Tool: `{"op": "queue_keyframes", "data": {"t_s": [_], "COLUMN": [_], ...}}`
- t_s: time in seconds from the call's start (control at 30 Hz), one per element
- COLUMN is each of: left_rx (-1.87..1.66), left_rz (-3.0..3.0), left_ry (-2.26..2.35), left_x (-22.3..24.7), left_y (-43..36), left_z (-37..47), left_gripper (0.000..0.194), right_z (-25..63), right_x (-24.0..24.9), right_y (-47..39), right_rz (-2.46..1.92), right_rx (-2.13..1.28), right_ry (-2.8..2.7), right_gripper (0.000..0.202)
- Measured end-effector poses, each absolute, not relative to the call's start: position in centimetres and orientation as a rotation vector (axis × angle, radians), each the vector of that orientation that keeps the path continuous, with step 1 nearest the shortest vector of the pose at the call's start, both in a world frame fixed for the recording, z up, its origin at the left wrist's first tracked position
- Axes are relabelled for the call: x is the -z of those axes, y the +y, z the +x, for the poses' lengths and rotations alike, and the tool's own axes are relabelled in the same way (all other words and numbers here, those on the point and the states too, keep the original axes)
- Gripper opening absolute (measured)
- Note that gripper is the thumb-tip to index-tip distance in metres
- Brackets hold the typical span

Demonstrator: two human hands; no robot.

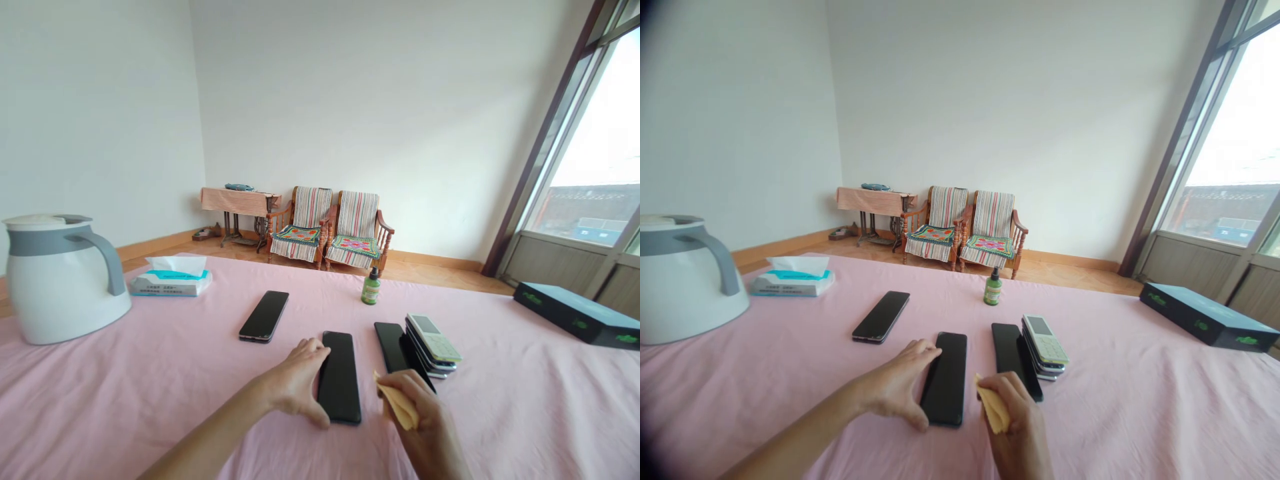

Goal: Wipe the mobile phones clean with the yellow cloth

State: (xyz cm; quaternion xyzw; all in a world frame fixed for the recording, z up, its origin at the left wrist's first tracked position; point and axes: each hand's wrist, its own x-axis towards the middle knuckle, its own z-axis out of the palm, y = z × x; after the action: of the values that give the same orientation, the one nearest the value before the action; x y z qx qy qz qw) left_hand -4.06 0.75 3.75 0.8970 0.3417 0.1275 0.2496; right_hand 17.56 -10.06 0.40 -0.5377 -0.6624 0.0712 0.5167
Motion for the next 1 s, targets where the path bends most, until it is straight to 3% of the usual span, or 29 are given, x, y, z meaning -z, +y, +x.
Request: {"op": "queue_keyframes", "data": {"t_s": [0.2,0.5,1.0], "left_rx": [-0.405,-0.504,-0.460], "left_rz": [2.422,2.551,2.592], "left_ry": [0.887,0.876,0.925], "left_x": [-2.5,-2.1,-2.7], "left_y": [1.3,1.0,0.5], "left_z": [-3.6,-3.9,-3.4], "left_gripper": [0.101,0.094,0.092], "right_z": [18.1,16.7,16.1], "right_x": [-3.1,-0.6,-1.1], "right_y": [-4.7,3.4,0.8], "right_rz": [-1.399,-1.543,-1.644], "right_rx": [-0.139,-0.002,-0.072], "right_ry": [-1.600,-1.826,-1.913], "right_gripper": [0.011,0.026,0.033]}}
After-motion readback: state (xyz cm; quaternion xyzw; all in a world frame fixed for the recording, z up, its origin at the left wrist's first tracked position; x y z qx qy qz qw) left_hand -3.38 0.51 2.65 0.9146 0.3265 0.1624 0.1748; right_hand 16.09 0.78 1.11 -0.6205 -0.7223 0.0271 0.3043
